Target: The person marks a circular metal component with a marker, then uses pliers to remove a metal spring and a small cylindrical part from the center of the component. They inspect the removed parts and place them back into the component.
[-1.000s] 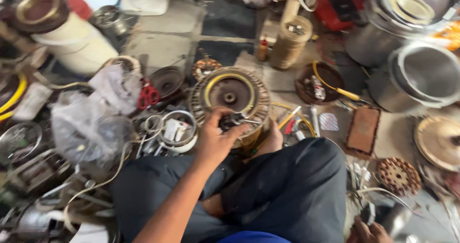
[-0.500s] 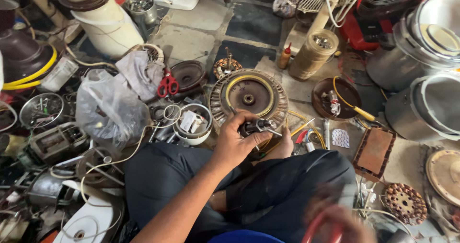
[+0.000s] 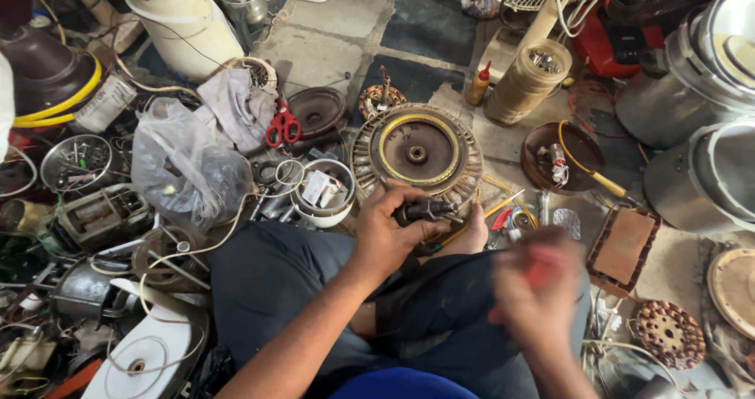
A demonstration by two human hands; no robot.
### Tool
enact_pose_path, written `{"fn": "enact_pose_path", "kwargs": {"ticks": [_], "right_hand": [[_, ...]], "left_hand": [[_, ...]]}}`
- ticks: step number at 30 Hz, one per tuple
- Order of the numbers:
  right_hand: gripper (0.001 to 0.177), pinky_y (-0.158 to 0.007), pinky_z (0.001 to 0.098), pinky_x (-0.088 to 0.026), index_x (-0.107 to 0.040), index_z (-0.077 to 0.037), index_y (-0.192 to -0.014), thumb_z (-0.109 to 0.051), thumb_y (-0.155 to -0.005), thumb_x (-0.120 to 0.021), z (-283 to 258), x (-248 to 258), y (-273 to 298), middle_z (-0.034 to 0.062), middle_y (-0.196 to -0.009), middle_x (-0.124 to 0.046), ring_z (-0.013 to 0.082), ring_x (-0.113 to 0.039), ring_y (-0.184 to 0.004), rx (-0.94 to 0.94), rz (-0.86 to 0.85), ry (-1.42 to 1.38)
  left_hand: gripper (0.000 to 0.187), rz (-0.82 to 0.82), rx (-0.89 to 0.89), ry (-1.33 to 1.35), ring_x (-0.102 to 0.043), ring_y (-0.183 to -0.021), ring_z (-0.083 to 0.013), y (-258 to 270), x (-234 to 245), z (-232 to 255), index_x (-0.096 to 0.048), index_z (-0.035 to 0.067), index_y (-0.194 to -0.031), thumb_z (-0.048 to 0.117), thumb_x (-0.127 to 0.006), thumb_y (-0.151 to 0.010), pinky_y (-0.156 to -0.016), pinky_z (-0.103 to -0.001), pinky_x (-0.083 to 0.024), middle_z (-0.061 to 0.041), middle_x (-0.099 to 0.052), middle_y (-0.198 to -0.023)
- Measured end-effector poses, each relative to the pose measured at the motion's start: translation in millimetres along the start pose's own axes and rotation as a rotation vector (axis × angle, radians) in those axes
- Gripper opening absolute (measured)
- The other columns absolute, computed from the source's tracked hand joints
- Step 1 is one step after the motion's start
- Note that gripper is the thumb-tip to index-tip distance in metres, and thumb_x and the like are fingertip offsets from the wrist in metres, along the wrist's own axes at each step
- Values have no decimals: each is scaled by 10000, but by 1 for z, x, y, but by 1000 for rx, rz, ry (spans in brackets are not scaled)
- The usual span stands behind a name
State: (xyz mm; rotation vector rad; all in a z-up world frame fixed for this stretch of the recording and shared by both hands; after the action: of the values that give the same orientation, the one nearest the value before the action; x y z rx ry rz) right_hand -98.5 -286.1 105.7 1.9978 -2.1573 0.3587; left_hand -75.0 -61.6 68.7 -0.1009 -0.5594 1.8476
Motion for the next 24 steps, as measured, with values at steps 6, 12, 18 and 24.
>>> {"fn": "enact_pose_path", "kwargs": {"ticks": [6,12,18,24], "right_hand": [[453,-682,355,-514,-552,-7,-1135,-91,-732,-742,-17,-2,-20,119,-855,-649,209,-622,-737,240,-84,302],[399,-677,328,-554,-576,-19,-1074,-103,-720,-741,-8,-23,-31,129,-791,-722,183,-699,-697,205,-285,504],[437,-577,369,-477,-545,11,-1197,-110,-813,-715,5,-18,-15,182,-850,-631,237,-603,-625,103,-10,102],[469,-761,377,-569,-579,7,-1145,-132,-751,-791,56,-26,-20,174,-914,-740,295,-741,-822,81,-191,468]], "left_hand": [[441,93,35,-108,-696,-886,-215,0,8,-17,-738,66,-1020,286,-944,-698,-761,-341,-563,-85,-699,-966],[450,84,-12,-34,-697,-928,-224,-3,5,-19,-725,79,-1034,278,-943,-695,-805,-351,-568,-79,-697,-1003],[496,98,34,-111,-675,-923,-244,4,10,-19,-733,95,-1034,297,-961,-642,-774,-372,-555,-106,-683,-994],[546,36,193,-200,-681,-934,-247,-2,19,-27,-713,105,-1087,322,-965,-654,-806,-383,-549,-100,-706,-1006]]}}
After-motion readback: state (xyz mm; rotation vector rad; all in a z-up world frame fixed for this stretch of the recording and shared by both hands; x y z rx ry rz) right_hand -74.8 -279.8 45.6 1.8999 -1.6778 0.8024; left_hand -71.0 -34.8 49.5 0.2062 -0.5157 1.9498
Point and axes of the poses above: each hand's wrist, its own y-axis away from the middle knuckle, its own x-axis out of the back of the hand, z = x × y, the point moved 3 cm from there along -y, towards the middle knuckle
